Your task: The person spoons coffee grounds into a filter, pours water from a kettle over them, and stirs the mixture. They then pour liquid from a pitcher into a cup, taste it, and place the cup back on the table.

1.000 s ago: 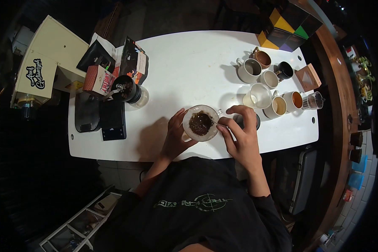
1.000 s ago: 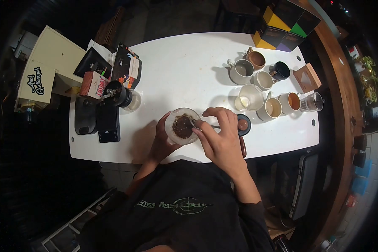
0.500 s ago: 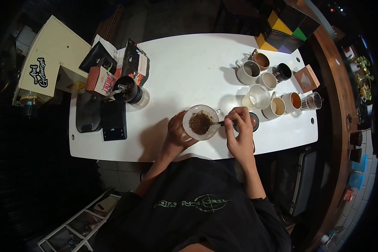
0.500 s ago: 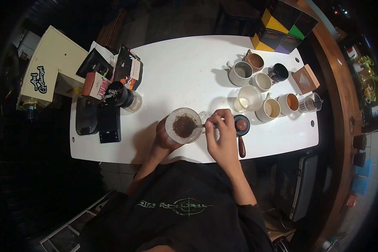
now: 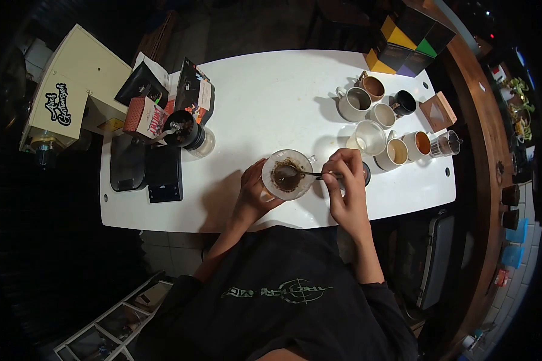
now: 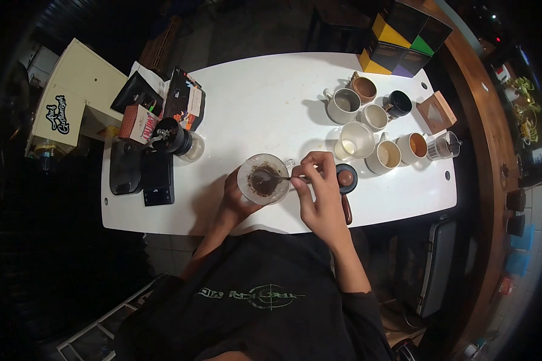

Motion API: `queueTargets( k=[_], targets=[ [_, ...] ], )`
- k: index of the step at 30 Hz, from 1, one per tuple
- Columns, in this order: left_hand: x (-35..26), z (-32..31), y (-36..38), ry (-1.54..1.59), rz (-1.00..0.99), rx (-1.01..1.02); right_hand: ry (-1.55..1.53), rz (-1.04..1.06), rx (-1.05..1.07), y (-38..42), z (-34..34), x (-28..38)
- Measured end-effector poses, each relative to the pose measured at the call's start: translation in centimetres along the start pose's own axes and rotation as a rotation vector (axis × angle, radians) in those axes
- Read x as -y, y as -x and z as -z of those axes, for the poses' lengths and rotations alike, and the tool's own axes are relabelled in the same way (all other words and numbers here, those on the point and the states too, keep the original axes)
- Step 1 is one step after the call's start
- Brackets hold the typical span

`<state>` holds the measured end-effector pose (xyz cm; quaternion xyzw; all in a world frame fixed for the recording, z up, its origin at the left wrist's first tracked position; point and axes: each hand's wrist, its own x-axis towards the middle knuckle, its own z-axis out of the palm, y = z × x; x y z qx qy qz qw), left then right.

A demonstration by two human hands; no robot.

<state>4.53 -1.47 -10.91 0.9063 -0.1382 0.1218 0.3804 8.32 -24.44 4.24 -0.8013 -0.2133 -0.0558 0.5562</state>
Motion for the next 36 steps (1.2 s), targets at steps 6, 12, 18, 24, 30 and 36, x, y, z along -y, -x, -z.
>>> queueTargets(
  k=[6, 12, 18, 24, 30, 36],
  targets=[
    [-2.8, 1.7, -0.8, 0.083, 0.094, 0.033, 0.156, 0.077, 0.063, 0.2, 0.3, 1.8],
    [-1.9, 1.3, -0.5, 0.077, 0.100, 0.041, 0.177, 0.051, 0.101, 0.5, -0.9, 1.0],
    [-0.7, 0.4, -0.2, 0.071, 0.072, 0.040, 0.283, 0.018, 0.018, 0.7, -1.3, 0.0],
    [-0.9, 0.4, -0.1, 0.056, 0.064, 0.021, 0.114, -0.166, 0.059, 0.8, -0.8, 0.1],
    [-2.3, 1.4, -0.1, 0.017, 0.054, -0.006, 0.227, -0.155, -0.199, 2.0, 1.4, 0.1],
    [-2.9, 2.0, -0.5, 0.070, 0.102, 0.027, 0.574, -0.425, -0.293, 5.5, 4.8, -1.1]
  ],
)
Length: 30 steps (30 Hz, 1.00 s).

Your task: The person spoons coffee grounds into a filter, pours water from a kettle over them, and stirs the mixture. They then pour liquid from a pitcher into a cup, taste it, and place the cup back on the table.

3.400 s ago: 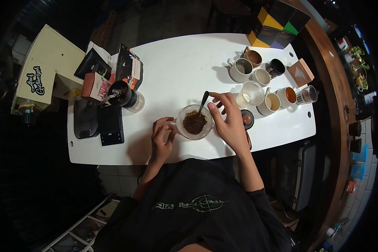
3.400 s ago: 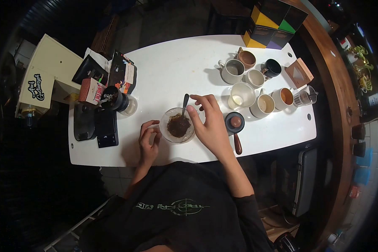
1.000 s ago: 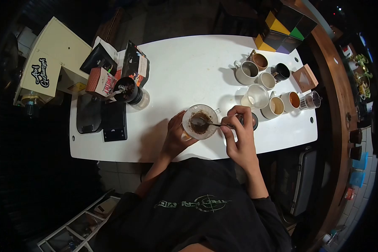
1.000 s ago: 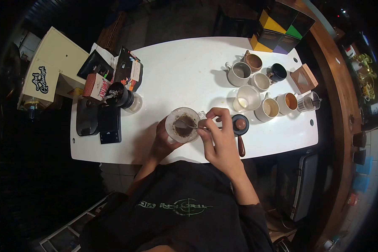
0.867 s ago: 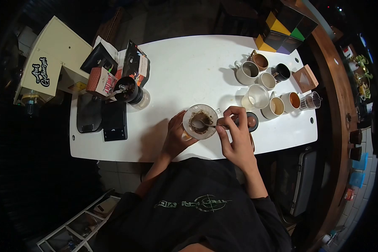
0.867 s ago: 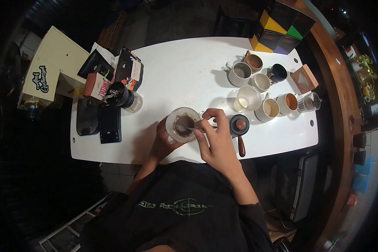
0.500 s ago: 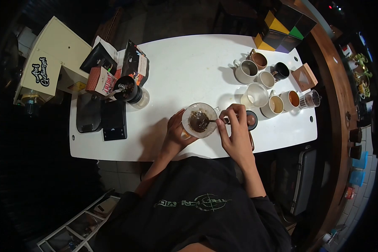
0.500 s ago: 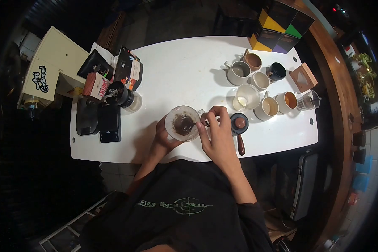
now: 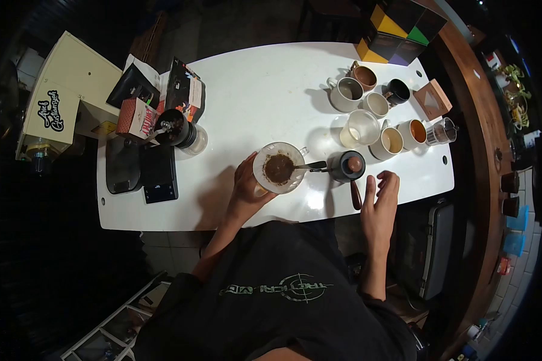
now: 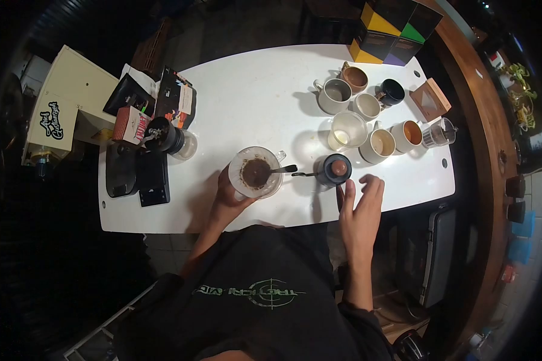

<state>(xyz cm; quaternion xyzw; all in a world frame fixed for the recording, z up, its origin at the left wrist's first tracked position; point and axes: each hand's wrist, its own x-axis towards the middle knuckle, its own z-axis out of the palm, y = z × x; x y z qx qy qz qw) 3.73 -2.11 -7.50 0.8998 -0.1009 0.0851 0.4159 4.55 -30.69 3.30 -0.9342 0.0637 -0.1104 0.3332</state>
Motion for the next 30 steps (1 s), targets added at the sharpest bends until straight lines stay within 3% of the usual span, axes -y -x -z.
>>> queueTargets(
  k=[3, 5, 11, 13, 15, 18, 20, 22, 24, 30],
  targets=[
    [0.1, 0.0, 0.0, -0.009, 0.017, 0.014, 0.103, -0.189, 0.139, 0.7, -0.6, -3.4],
    [0.1, 0.0, 0.1, -0.022, 0.022, 0.029, 0.104, -0.206, 0.163, 1.0, -1.4, -4.9],
    [0.0, 0.2, 0.1, -0.055, -0.036, 0.025, -0.239, -0.402, 0.433, 1.3, -3.9, -7.4],
    [-0.4, 0.4, -0.1, 0.095, 0.032, -0.006, -0.201, -0.397, 0.446, 1.3, -3.7, -7.3],
    [-1.5, 1.5, 0.0, 0.066, 0.030, -0.036, 0.183, -0.294, 0.305, 1.4, -2.8, -6.4],
    [-2.1, 3.6, 0.6, -0.002, 0.053, -0.102, 0.198, -0.300, 0.159, 0.8, -0.4, -3.4],
    [-1.3, 5.1, 1.5, -0.040, 0.085, -0.137, 0.163, -0.162, 0.077, 0.6, 0.2, -2.9],
    [-0.4, 6.3, 1.9, -0.190, -0.006, -0.196, 0.135, -0.051, 0.030, 0.4, 0.5, -2.3],
    [-1.2, 7.0, 2.2, -0.119, 0.012, -0.227, -0.077, 0.076, 0.041, 0.3, 0.6, -0.3],
    [-3.4, 7.7, 2.6, 0.110, -0.015, -0.295, -0.196, 0.092, 0.129, 0.4, -0.1, 2.1]
  ],
)
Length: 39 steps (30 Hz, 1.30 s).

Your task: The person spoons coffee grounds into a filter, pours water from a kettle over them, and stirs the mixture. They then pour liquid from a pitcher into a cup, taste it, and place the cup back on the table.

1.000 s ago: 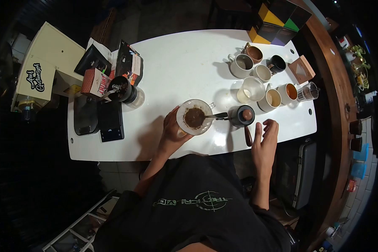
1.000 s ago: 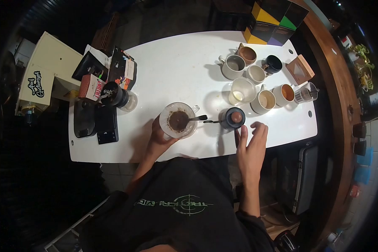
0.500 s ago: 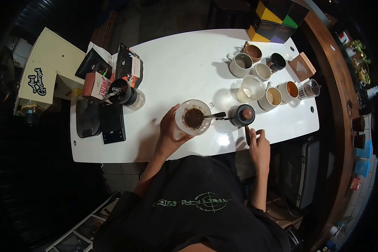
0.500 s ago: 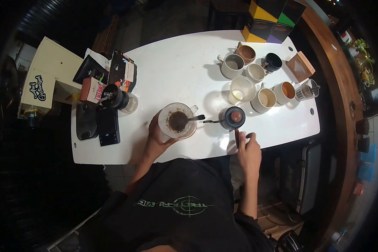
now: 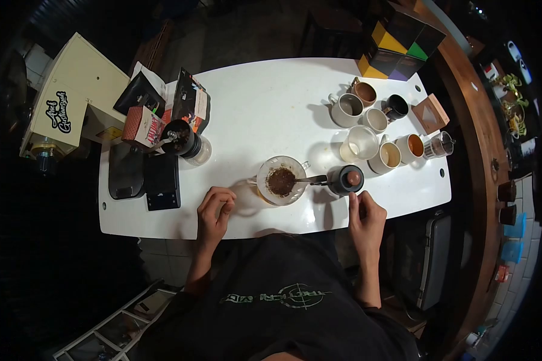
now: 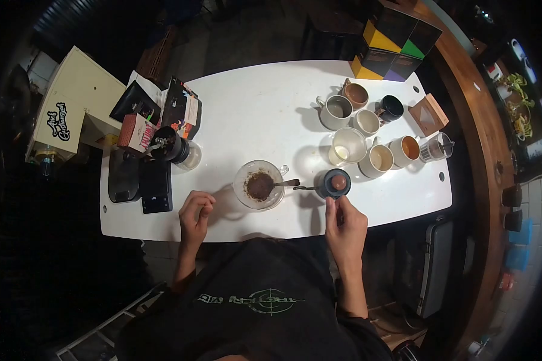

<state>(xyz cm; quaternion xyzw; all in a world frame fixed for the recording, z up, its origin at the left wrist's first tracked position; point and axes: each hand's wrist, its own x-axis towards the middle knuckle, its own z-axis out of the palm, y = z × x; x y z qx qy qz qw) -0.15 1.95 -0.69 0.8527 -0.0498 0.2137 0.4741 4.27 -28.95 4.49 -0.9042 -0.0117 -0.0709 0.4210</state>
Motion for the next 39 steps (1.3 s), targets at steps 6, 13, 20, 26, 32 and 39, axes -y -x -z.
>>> queueTargets(
  k=[6, 13, 20, 26, 32, 39],
  targets=[
    [-0.3, 0.9, 1.7, 0.011, -0.027, 0.056, -0.090, 0.027, 0.066, 0.1, 0.1, -0.4],
    [-1.9, -0.9, 1.9, 0.044, -0.105, 0.089, 0.022, 0.281, -0.182, -7.5, 1.0, -5.6],
    [-5.5, -4.3, 1.3, 0.035, -0.251, 0.193, 0.240, 0.190, 0.093, -12.7, -1.0, -7.4],
    [-9.5, -6.6, 0.9, 0.221, -0.218, 0.291, 0.101, 0.358, -0.104, -8.9, 1.7, -4.6],
    [-9.2, -8.2, 0.1, 0.344, -0.400, 0.339, -0.037, 0.284, -0.146, -3.6, 3.7, -4.6],
    [-10.1, -10.1, -2.1, 0.555, -0.474, 0.574, -0.338, 0.114, -0.236, 1.6, 3.6, -0.8]
  ],
)
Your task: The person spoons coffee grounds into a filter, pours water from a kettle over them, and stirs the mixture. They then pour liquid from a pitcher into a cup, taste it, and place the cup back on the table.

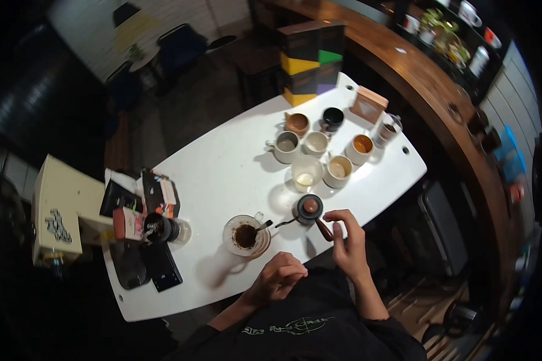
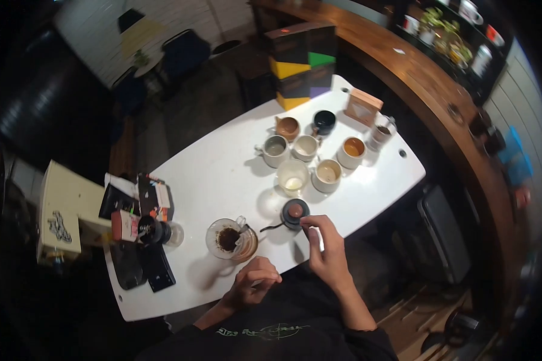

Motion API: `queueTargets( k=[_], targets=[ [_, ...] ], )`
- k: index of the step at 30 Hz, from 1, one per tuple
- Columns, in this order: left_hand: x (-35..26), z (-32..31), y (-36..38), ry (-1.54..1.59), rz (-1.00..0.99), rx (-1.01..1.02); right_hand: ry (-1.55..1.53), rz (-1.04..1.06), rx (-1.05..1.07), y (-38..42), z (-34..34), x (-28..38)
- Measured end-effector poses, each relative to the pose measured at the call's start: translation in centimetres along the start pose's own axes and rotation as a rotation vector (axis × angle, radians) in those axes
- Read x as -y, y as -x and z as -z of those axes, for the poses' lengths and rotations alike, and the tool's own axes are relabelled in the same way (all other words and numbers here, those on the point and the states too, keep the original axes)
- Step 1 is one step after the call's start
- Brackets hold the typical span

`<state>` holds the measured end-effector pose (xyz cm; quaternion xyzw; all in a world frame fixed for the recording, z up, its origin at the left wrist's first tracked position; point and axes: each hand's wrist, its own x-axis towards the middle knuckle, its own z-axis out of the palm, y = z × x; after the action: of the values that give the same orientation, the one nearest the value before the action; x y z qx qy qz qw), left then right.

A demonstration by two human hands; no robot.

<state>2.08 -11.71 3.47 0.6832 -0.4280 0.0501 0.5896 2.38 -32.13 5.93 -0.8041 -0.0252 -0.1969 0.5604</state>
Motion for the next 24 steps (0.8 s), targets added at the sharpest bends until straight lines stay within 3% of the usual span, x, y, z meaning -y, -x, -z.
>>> queueTargets(
  k=[4, 7, 9, 10, 16, 24],
  targets=[
    [-0.6, -1.2, -0.6, 0.089, 0.042, 0.165, 0.009, -0.023, -0.026, 3.7, 1.7, 0.2],
    [-1.0, -3.9, -1.4, 0.165, -0.009, 0.217, 0.066, -0.069, -0.157, 7.3, 4.7, 1.8],
    [-1.2, -5.9, -2.2, 0.241, -0.111, 0.346, 0.327, 0.093, -0.090, 11.0, 7.2, 2.0],
    [-1.5, -7.1, -2.2, 0.284, -0.190, 0.422, 0.351, 0.065, -0.145, 13.1, 7.9, 2.6],
    [-6.9, -15.5, 0.7, 0.413, -0.245, 0.596, 0.366, -0.229, -0.503, 27.8, 10.6, 7.6],
    [-15.8, -25.5, 10.6, 0.668, -0.261, 0.887, 0.448, -0.548, -0.938, 48.7, 10.8, 15.0]
  ],
)
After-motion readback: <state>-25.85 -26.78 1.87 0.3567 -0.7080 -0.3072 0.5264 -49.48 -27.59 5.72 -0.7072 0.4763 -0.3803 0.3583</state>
